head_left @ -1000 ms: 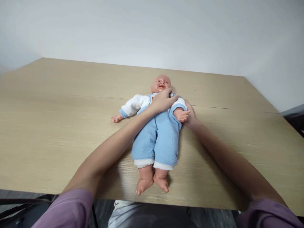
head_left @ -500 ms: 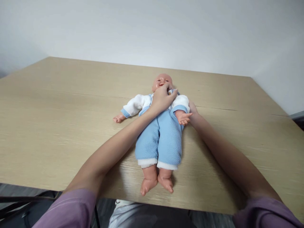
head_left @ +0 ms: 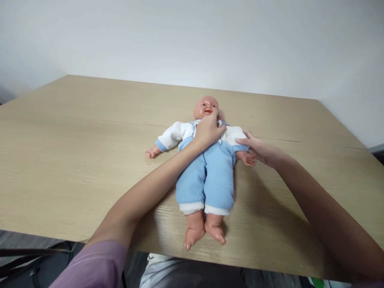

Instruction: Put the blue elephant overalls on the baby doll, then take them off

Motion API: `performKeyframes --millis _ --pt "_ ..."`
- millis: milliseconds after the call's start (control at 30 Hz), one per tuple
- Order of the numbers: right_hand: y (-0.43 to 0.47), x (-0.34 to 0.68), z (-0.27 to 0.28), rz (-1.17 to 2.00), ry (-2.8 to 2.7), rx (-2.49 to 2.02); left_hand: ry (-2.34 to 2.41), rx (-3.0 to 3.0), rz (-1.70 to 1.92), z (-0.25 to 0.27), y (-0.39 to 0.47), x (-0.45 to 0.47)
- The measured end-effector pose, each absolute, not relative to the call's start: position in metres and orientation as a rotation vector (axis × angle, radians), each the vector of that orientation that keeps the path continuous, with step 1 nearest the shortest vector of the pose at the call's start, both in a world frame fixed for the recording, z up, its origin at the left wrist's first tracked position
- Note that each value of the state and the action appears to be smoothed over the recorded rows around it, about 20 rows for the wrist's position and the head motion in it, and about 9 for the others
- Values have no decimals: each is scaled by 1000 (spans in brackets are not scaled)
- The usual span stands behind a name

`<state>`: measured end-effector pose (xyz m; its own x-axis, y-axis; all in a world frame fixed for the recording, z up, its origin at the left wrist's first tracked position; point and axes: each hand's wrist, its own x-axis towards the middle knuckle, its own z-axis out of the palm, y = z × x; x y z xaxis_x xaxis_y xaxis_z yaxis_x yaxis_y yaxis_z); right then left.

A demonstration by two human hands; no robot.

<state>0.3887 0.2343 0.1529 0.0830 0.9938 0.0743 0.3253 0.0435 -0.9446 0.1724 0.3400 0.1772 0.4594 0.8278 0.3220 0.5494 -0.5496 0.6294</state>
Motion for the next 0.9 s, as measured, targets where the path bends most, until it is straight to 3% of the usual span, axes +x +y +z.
performKeyframes --millis 100,300,667,900 --pt "214 408 156 1111 -1192 -1593 1156 2304 828 177 338 173" --pt "193 429 132 775 -1167 -1655 1139 2358 793 176 336 174" --pt "188 439 119 628 -1364 -1615 1224 2627 880 185 329 166" --pt "178 418 131 -122 -1786 -1592 1101 2572 1105 183 324 109"
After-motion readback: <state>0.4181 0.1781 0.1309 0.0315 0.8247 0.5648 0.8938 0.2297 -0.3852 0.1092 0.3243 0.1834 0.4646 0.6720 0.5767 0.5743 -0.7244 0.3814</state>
